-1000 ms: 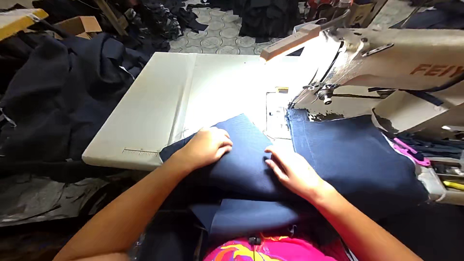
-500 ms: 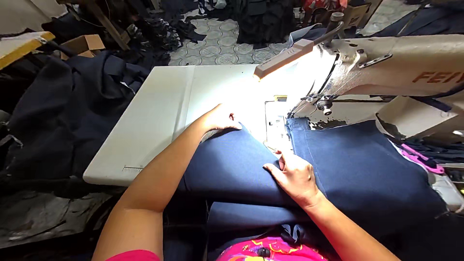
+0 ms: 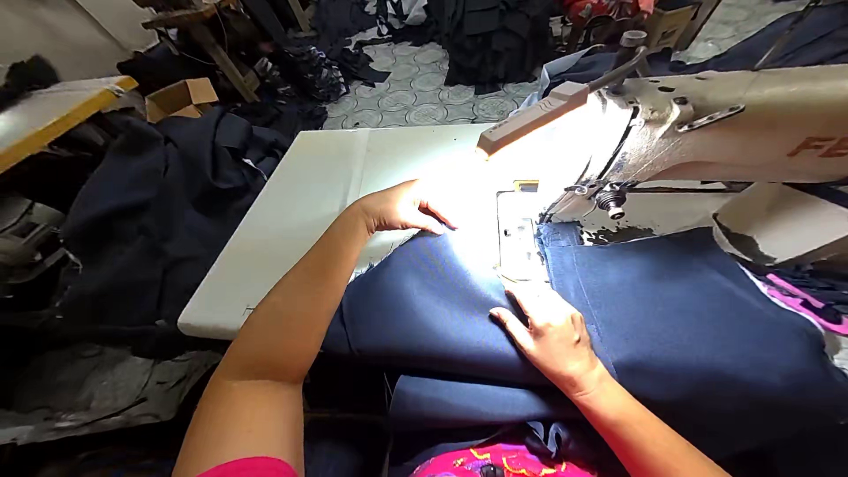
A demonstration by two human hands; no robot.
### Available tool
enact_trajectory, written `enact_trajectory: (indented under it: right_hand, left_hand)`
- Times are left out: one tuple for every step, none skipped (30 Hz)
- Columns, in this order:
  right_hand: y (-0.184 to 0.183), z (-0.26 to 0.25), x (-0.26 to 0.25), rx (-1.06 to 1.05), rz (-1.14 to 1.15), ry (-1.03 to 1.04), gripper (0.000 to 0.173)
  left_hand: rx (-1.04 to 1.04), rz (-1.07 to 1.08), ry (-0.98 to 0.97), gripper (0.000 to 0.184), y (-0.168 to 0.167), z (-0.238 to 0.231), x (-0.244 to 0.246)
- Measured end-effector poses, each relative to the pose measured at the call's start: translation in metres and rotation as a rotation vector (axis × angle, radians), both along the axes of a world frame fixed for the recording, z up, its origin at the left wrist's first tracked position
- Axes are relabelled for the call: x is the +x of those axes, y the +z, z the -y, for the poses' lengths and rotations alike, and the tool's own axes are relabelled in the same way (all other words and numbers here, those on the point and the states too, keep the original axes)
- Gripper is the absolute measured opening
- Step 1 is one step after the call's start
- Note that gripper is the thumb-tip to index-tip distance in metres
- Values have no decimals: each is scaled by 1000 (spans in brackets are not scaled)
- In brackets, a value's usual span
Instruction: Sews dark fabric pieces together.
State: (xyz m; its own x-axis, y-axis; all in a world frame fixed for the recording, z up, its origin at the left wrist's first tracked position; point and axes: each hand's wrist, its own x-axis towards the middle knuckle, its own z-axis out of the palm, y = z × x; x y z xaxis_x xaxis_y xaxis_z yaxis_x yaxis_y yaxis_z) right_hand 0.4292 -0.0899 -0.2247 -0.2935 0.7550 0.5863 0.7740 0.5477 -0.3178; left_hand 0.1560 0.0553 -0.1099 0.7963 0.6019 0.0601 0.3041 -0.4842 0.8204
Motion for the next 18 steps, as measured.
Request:
enact_trajectory:
  right_hand:
    - [0, 0, 0, 6, 9, 16, 45]
    - [0, 0, 0, 18, 17, 35, 44]
    - [-1, 0, 1, 34, 23, 53, 43]
    - [-1, 0, 1, 52, 26, 74, 41]
    - [-2, 0, 1, 76, 21, 99, 37]
    - [-3, 0, 2, 101, 8, 130, 34]
    - [-2, 0, 2, 116, -8, 159, 31]
    - [-2, 0, 3, 127, -21, 175, 29]
    - [0, 3, 4, 125, -30, 179, 29]
    - [2, 8, 6, 105, -26, 163, 28]
    - [8, 15, 9, 60, 1, 132, 28]
    - [15, 25, 12, -2, 52, 91, 27]
    - [24, 34, 16, -67, 124, 45, 28]
    - [33, 43, 21, -135, 192, 6, 30]
    - [41, 50, 26, -217, 243, -27, 32]
    - [49, 55, 32, -313, 278, -54, 34]
    - [55, 58, 37, -415, 303, -74, 35]
    - [56, 59, 40, -476, 319, -88, 35]
  left_hand:
    - [8, -11, -9, 16, 2, 0, 0]
    - [23, -27, -17, 14, 3, -1, 0]
    - [38, -48, -27, 13, 4, -1, -1]
    - [51, -72, -32, 11, 5, -2, -1]
    - [58, -100, -30, 9, 6, -1, 0]
    - [72, -130, -25, 9, 7, -1, 0]
    - [92, -156, -27, 13, 7, 0, 0]
    - [114, -170, -37, 16, 7, 1, 1]
    - [128, -173, -46, 19, 7, 3, 2]
    - [142, -167, -51, 19, 6, 5, 5]
    - [154, -167, -49, 18, 4, 8, 9]
    - [156, -191, -28, 18, 4, 13, 15]
    - [132, -244, 18, 20, 4, 21, 25]
    - [84, -308, 77, 22, 3, 31, 39]
    - [46, -346, 138, 25, 1, 41, 55]
    - [24, -339, 208, 27, -3, 52, 73]
    - [3, -317, 292, 29, -9, 61, 90]
    - [5, -290, 376, 30, -17, 69, 106]
